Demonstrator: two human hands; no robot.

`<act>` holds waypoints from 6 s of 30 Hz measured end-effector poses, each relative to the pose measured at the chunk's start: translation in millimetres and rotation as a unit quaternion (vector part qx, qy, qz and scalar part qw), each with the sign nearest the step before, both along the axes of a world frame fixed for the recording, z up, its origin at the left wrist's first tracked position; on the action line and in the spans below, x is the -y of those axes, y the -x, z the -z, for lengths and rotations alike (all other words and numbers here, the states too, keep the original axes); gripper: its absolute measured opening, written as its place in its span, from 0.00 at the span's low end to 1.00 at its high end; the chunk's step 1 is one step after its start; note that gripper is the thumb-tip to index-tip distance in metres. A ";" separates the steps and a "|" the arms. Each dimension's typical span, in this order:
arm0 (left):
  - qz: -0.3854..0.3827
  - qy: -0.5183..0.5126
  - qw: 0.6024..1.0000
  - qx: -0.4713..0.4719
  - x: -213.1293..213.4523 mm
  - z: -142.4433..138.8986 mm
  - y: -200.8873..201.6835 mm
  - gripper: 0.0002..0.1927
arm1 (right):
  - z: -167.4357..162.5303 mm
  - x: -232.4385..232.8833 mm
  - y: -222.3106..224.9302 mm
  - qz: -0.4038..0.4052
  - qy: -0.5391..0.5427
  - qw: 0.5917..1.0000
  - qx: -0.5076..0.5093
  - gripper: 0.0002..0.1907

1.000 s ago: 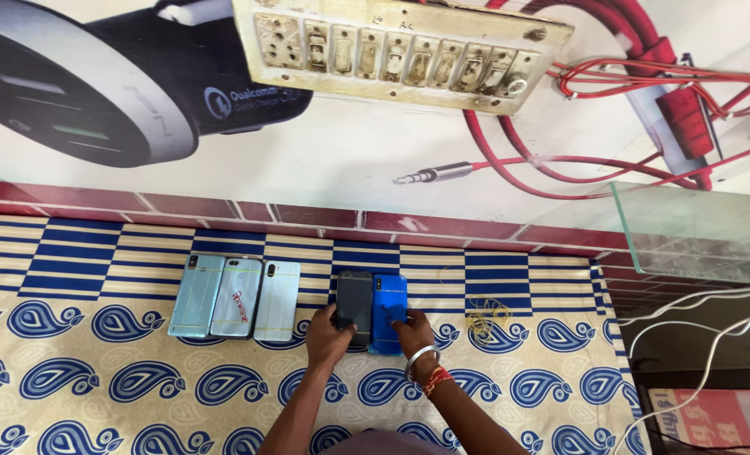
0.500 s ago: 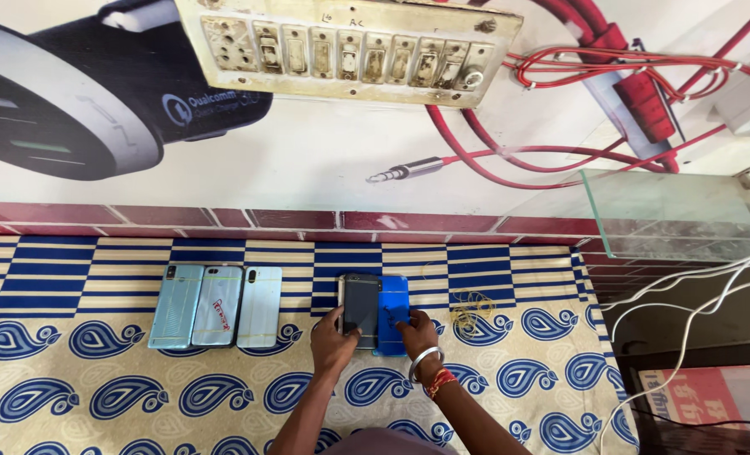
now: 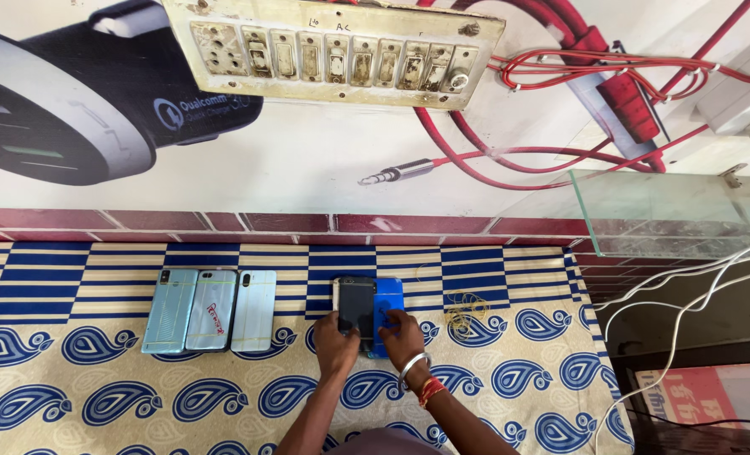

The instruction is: The person wraps several smartphones with rubber bands on a patterned table. They pick up each phone, stretch a rubber band around it, and place it back down, repeating the process for multiple devices.

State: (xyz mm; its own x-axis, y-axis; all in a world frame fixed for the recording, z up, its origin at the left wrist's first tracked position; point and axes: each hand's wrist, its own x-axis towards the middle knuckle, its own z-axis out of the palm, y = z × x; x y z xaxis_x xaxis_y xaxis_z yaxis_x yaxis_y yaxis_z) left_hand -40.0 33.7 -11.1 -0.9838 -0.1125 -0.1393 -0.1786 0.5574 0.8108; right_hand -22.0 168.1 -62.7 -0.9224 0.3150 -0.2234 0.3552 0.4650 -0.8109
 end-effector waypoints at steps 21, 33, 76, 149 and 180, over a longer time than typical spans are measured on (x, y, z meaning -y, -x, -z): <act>-0.020 -0.034 0.998 0.039 8.5 -6.6 -0.1 0.21 | -10.3 -13.3 9.1 0.101 0.022 0.992 0.076 0.23; 0.063 0.071 0.992 0.085 6.1 -0.9 -6.8 0.39 | 1.2 -19.3 1.5 0.194 0.061 0.970 0.135 0.16; 0.203 0.135 0.968 -0.062 -14.8 8.5 -10.2 0.27 | -9.2 -24.8 5.5 0.192 0.231 0.951 0.069 0.20; 0.029 -0.250 0.948 0.196 -60.3 25.3 -28.4 0.22 | -7.2 -65.9 -31.4 0.193 0.422 0.885 0.042 0.17; 0.078 -0.441 0.821 0.354 -65.9 29.1 -31.9 0.32 | -9.5 -96.2 -32.5 0.044 0.292 0.955 -0.027 0.10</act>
State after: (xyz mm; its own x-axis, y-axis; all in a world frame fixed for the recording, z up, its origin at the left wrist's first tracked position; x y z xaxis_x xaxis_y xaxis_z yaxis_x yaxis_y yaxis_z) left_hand -8.1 99.6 -40.2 -0.6146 0.4589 -0.6416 -0.7607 -0.1295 0.6361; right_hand 10.5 264.2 -53.2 -0.9133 0.2283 -0.3373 0.3223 -0.1014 -0.9412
